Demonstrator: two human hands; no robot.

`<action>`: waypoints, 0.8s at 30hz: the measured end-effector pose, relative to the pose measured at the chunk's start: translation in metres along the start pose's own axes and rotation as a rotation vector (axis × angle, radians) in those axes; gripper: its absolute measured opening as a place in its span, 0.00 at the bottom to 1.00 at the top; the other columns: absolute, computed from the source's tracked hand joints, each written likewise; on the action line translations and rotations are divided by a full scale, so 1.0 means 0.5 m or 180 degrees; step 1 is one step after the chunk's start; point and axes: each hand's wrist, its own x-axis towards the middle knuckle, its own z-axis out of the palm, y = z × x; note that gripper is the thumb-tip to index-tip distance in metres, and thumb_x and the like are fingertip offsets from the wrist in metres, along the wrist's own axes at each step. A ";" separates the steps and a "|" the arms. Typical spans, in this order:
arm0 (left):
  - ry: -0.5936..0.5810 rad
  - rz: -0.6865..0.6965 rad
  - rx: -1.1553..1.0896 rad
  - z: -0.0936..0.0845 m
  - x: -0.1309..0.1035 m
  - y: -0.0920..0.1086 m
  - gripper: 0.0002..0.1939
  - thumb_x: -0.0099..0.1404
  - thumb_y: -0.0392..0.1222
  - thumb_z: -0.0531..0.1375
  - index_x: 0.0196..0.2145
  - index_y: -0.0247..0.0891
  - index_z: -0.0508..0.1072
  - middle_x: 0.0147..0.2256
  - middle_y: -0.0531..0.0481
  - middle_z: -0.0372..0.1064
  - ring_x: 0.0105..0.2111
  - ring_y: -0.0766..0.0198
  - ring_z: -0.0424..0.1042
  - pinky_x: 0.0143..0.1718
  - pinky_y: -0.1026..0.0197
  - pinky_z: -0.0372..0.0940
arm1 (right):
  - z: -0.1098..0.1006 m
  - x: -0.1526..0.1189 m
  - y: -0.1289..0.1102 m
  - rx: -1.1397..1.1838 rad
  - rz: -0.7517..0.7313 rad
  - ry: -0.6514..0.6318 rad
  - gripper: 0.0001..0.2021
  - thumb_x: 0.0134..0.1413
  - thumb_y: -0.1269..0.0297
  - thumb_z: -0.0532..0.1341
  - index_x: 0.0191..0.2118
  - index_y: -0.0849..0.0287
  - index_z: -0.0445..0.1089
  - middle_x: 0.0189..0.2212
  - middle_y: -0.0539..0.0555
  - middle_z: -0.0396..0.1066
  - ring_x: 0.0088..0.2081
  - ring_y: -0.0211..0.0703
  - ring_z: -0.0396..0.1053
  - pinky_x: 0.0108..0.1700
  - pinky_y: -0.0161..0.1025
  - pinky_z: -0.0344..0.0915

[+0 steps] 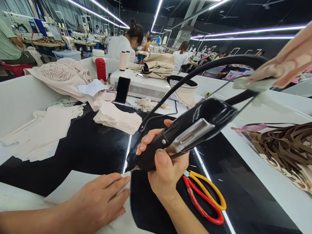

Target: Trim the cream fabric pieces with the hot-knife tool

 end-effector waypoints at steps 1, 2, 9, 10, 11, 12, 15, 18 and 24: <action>0.0050 -0.0021 -0.0025 0.000 0.001 0.000 0.14 0.85 0.40 0.59 0.45 0.32 0.82 0.49 0.39 0.85 0.46 0.58 0.81 0.53 0.59 0.74 | 0.001 -0.001 -0.001 0.0010 0.0005 0.0004 0.26 0.53 0.44 0.80 0.52 0.44 0.75 0.28 0.44 0.72 0.24 0.43 0.70 0.21 0.38 0.68; 0.0094 -0.0038 -0.0041 0.000 0.001 0.000 0.14 0.85 0.40 0.59 0.45 0.32 0.82 0.48 0.39 0.85 0.46 0.58 0.81 0.53 0.59 0.74 | 0.002 -0.002 -0.002 -0.0007 0.0014 -0.0021 0.26 0.53 0.43 0.80 0.52 0.44 0.74 0.28 0.44 0.72 0.24 0.43 0.70 0.21 0.39 0.68; 0.0004 -0.0011 -0.0011 0.003 0.000 0.000 0.13 0.84 0.42 0.61 0.45 0.33 0.82 0.49 0.40 0.85 0.46 0.57 0.82 0.53 0.58 0.74 | -0.003 -0.011 0.002 -0.0031 0.0038 -0.0221 0.26 0.54 0.46 0.80 0.54 0.45 0.74 0.30 0.45 0.74 0.25 0.45 0.73 0.22 0.39 0.68; 0.0001 0.0005 -0.0003 0.004 0.000 0.000 0.13 0.84 0.43 0.61 0.45 0.32 0.82 0.49 0.40 0.85 0.46 0.57 0.82 0.53 0.58 0.74 | -0.003 -0.011 0.002 -0.0022 0.0039 -0.0221 0.27 0.54 0.46 0.80 0.54 0.45 0.74 0.30 0.45 0.74 0.25 0.45 0.73 0.22 0.39 0.68; 0.0003 0.0025 0.0005 0.004 0.000 0.000 0.12 0.84 0.42 0.61 0.46 0.32 0.82 0.49 0.40 0.85 0.46 0.57 0.82 0.53 0.58 0.73 | -0.003 -0.010 0.002 -0.0026 0.0035 -0.0221 0.26 0.54 0.46 0.80 0.54 0.45 0.74 0.30 0.45 0.74 0.25 0.44 0.73 0.22 0.39 0.68; 0.0016 0.0032 0.0010 0.004 0.000 0.000 0.12 0.84 0.42 0.62 0.46 0.32 0.82 0.49 0.39 0.85 0.46 0.58 0.82 0.53 0.58 0.73 | -0.003 -0.010 0.002 -0.0033 0.0016 -0.0225 0.26 0.55 0.46 0.80 0.54 0.45 0.73 0.30 0.44 0.74 0.25 0.44 0.73 0.22 0.39 0.68; 0.0073 0.0001 -0.0006 0.004 0.000 0.000 0.12 0.84 0.41 0.61 0.45 0.31 0.81 0.48 0.39 0.85 0.46 0.58 0.81 0.54 0.58 0.72 | -0.003 -0.011 0.004 -0.0006 -0.0016 -0.0239 0.26 0.55 0.47 0.80 0.54 0.46 0.74 0.30 0.45 0.74 0.25 0.44 0.73 0.21 0.38 0.68; 0.0054 -0.0053 -0.0053 0.003 0.001 0.000 0.12 0.84 0.41 0.61 0.45 0.32 0.81 0.49 0.40 0.85 0.46 0.59 0.81 0.54 0.59 0.71 | -0.002 -0.015 0.008 0.0058 -0.0032 -0.0206 0.25 0.55 0.49 0.80 0.54 0.47 0.76 0.30 0.46 0.76 0.25 0.42 0.72 0.22 0.38 0.70; -0.0132 -0.0065 -0.0080 0.003 -0.002 0.000 0.10 0.83 0.43 0.63 0.46 0.32 0.81 0.51 0.40 0.84 0.46 0.58 0.81 0.52 0.57 0.72 | 0.006 -0.019 0.017 0.0136 -0.0105 -0.0037 0.23 0.56 0.51 0.80 0.54 0.47 0.78 0.30 0.45 0.75 0.25 0.40 0.68 0.22 0.36 0.69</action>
